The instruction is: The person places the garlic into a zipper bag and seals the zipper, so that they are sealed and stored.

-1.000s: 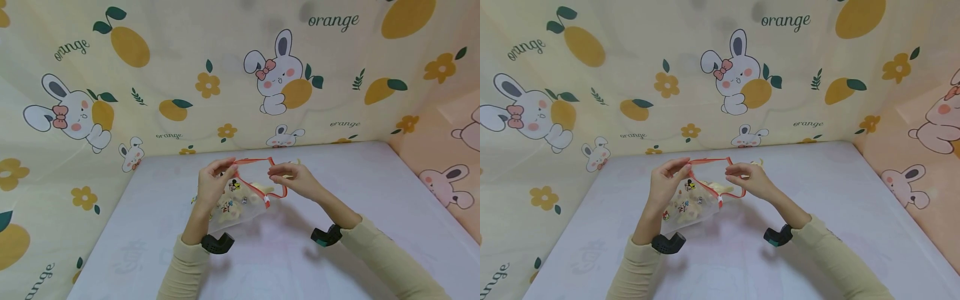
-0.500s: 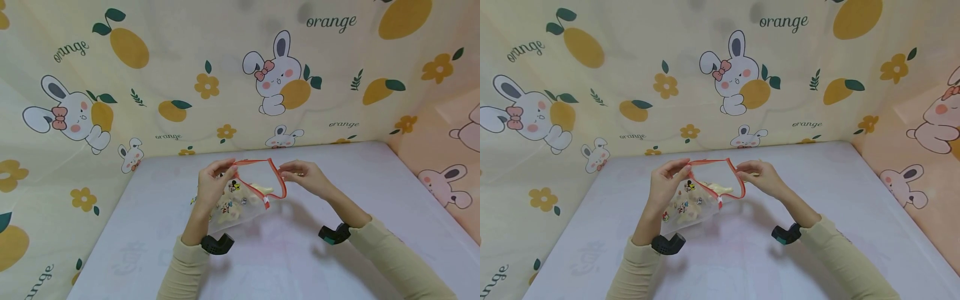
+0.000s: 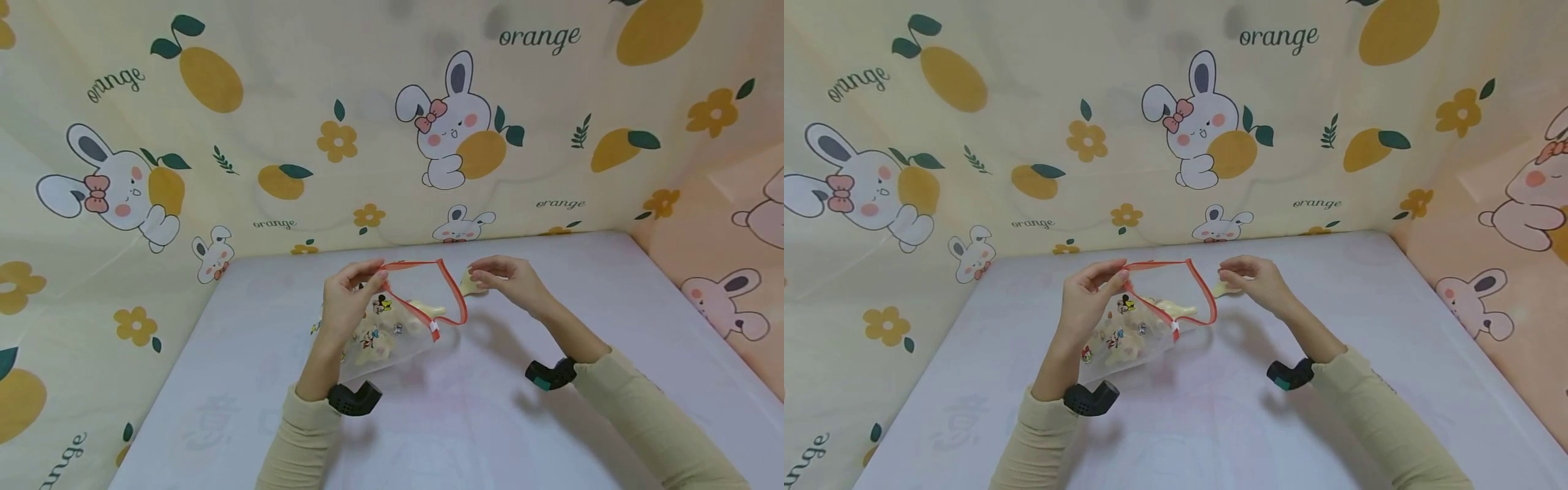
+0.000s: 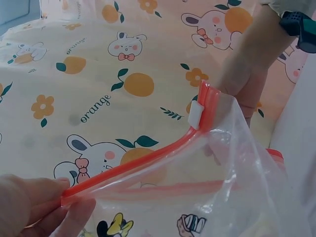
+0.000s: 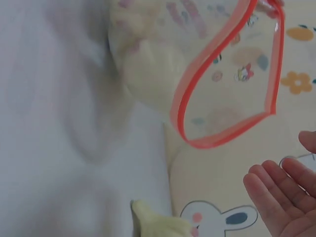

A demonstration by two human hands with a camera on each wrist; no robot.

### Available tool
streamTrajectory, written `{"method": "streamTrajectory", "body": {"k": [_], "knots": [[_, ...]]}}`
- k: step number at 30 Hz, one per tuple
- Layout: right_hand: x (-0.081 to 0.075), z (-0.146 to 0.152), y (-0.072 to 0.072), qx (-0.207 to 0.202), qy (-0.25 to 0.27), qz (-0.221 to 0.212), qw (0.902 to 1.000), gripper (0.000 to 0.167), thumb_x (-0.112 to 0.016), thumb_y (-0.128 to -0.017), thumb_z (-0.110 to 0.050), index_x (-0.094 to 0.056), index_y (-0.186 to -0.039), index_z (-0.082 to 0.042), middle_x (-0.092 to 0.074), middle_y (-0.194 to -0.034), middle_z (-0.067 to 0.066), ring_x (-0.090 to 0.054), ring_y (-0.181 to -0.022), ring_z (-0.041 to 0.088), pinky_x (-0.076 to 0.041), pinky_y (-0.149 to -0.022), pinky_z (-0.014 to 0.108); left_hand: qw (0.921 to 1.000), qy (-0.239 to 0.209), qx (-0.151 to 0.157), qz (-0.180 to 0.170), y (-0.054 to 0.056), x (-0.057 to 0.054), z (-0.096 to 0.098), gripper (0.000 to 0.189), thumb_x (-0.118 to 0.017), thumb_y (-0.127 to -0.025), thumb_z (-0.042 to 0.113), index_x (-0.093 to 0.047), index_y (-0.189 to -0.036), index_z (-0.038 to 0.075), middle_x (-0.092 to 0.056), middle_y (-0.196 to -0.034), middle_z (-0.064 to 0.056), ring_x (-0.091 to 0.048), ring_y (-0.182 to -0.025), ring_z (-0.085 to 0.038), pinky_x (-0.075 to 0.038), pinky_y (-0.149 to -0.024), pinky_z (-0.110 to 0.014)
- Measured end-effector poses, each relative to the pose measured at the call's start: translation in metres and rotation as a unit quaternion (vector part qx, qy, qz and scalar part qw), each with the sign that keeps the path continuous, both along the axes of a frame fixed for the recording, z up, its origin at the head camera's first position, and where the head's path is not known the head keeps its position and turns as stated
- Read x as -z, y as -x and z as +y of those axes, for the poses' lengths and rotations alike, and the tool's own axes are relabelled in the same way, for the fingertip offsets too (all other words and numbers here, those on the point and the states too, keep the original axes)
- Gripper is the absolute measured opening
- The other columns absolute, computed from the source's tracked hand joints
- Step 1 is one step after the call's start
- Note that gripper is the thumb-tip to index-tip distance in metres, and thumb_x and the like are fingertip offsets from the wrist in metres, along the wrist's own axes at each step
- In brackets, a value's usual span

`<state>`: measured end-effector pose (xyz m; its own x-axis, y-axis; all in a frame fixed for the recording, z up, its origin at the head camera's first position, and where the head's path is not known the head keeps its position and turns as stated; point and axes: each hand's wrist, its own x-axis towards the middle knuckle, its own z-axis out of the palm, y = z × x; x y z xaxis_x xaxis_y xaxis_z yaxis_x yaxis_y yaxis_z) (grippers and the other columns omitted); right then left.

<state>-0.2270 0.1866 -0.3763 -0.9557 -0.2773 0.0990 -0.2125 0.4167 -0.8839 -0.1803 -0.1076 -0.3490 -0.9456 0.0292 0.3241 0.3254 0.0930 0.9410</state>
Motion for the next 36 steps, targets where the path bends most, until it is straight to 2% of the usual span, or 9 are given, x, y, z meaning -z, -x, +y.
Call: {"method": "streamTrajectory", "body": {"k": [10,19,23,28,31,33,36], "knots": [[0.011,0.011,0.015,0.028,0.019,-0.014,0.9993,0.04,-0.061,-0.095,-0.021,-0.058,-0.123,0.007,-0.06,-0.125,0.031,-0.066,-0.088,-0.006,-0.057,-0.077,0.012,1.0,0.004,-0.005,-0.006,0.0,0.0,0.0,0.025,-0.065,-0.09,0.006,-0.067,-0.114,-0.002,-0.068,-0.097,-0.031,-0.067,-0.071,0.003,-0.058,-0.073,-0.014],[0.021,0.018,0.027,0.067,-0.011,-0.017,0.9975,0.043,-0.063,-0.094,-0.025,-0.058,-0.124,0.005,-0.06,-0.127,0.028,-0.057,-0.082,-0.017,-0.058,-0.077,0.014,0.9999,0.006,-0.004,-0.013,0.0,-0.001,0.001,0.026,-0.064,-0.091,0.007,-0.066,-0.115,-0.002,-0.068,-0.099,-0.031,-0.066,-0.071,0.003,-0.058,-0.074,-0.015],[0.025,0.021,0.031,0.077,-0.016,-0.018,0.9967,0.046,-0.064,-0.093,-0.026,-0.058,-0.125,0.006,-0.06,-0.128,0.028,-0.056,-0.08,-0.018,-0.059,-0.079,0.019,0.9999,0.006,-0.007,-0.015,-0.001,-0.001,0.001,0.026,-0.065,-0.091,0.006,-0.066,-0.115,-0.002,-0.068,-0.098,-0.03,-0.066,-0.071,0.003,-0.058,-0.074,-0.015],[0.034,0.025,0.037,0.088,-0.021,-0.022,0.9957,0.046,-0.065,-0.093,-0.026,-0.057,-0.126,0.006,-0.061,-0.127,0.029,-0.056,-0.078,-0.017,-0.058,-0.077,0.016,0.9998,0.008,-0.01,-0.017,-0.001,-0.001,0.001,0.025,-0.065,-0.091,0.006,-0.067,-0.115,-0.001,-0.069,-0.097,-0.03,-0.066,-0.071,0.003,-0.058,-0.074,-0.015],[0.039,0.026,0.04,0.099,-0.036,-0.026,0.9941,0.046,-0.065,-0.093,-0.028,-0.057,-0.126,0.004,-0.061,-0.127,0.027,-0.061,-0.086,-0.007,-0.057,-0.077,0.014,0.9998,0.007,-0.01,-0.018,-0.001,-0.001,0.001,0.025,-0.064,-0.091,0.006,-0.067,-0.115,-0.002,-0.068,-0.097,-0.03,-0.066,-0.071,0.003,-0.058,-0.074,-0.015],[0.043,0.026,0.041,0.11,-0.047,-0.029,0.9924,0.047,-0.065,-0.092,-0.029,-0.057,-0.126,0.003,-0.062,-0.127,0.025,-0.066,-0.096,0.007,-0.055,-0.077,0.013,0.9998,0.005,-0.008,-0.018,-0.001,-0.001,0.001,0.025,-0.065,-0.091,0.006,-0.067,-0.115,-0.002,-0.068,-0.098,-0.03,-0.066,-0.071,0.003,-0.058,-0.074,-0.015],[0.047,0.027,0.044,0.13,-0.057,-0.038,0.9891,0.047,-0.067,-0.091,-0.029,-0.058,-0.126,0.001,-0.062,-0.129,0.023,-0.062,-0.114,0.029,-0.049,-0.077,0.012,0.9998,0.003,-0.006,-0.018,-0.001,0.0,0.001,0.025,-0.065,-0.091,0.006,-0.067,-0.115,-0.001,-0.068,-0.099,-0.03,-0.066,-0.072,0.003,-0.058,-0.074,-0.015]]}}
